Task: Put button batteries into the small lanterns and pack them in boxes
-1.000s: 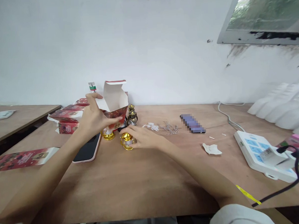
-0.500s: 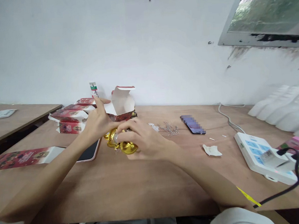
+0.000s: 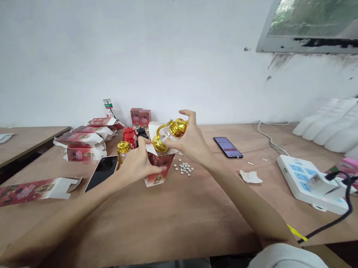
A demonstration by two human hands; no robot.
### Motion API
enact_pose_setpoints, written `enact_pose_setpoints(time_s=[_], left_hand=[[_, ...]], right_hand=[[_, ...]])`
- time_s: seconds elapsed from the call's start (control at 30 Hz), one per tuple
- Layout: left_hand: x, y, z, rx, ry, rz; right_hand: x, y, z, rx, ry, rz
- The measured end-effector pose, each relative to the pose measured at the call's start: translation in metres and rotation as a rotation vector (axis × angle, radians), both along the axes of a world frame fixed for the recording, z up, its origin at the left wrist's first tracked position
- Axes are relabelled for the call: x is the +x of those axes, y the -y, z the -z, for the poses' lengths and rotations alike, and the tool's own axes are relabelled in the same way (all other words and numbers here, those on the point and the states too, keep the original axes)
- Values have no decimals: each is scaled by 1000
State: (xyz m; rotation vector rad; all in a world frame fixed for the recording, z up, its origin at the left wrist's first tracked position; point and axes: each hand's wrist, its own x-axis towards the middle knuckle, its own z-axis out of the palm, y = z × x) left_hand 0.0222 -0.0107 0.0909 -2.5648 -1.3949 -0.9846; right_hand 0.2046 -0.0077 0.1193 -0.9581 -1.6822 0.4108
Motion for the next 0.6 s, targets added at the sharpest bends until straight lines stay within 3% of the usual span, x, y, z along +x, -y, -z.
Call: enact_pose_setpoints(time_s=[0.13, 0.33, 0.6], left_hand=[[3, -3, 5, -121, -24, -92], [7, 0, 9, -232, -72, -114], [5, -9, 23, -215, 36, -67]], right_hand=[[-3, 9, -4, -118, 114, 40], [-13, 16, -6, -246, 235, 119], [-16, -5, 14, -55, 304, 14]])
